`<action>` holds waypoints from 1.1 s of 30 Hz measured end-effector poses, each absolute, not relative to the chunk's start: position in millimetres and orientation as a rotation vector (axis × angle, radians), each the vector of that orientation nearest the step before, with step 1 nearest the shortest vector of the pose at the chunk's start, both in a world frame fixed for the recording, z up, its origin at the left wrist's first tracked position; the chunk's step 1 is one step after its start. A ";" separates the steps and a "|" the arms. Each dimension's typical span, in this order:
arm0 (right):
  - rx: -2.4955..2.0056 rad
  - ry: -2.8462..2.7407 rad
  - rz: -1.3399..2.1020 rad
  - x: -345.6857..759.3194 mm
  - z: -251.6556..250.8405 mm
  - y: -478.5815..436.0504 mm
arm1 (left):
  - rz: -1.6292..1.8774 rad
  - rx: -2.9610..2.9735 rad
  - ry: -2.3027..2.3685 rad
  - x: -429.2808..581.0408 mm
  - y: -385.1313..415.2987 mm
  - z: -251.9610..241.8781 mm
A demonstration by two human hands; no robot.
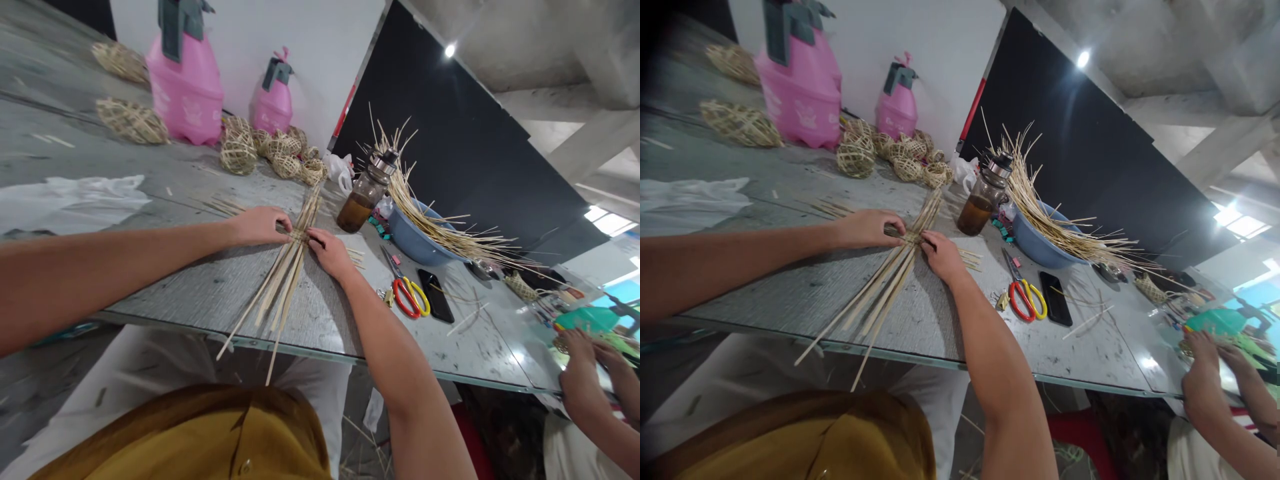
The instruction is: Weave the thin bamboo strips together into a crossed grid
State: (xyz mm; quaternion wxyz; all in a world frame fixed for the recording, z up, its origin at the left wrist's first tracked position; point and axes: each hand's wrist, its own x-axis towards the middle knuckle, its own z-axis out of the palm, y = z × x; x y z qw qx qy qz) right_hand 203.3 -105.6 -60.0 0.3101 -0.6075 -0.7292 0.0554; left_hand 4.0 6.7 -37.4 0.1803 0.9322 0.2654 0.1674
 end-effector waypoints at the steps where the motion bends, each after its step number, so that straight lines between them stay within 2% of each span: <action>1: -1.615 -1.933 0.141 203.0 -59.6 -105.8 | 0.475 2.637 0.748 4.2 7.3 -38.0; 33: -1.642 -2.018 0.080 201.7 -57.4 -107.3 | 0.434 2.840 0.655 7.6 1.3 -38.9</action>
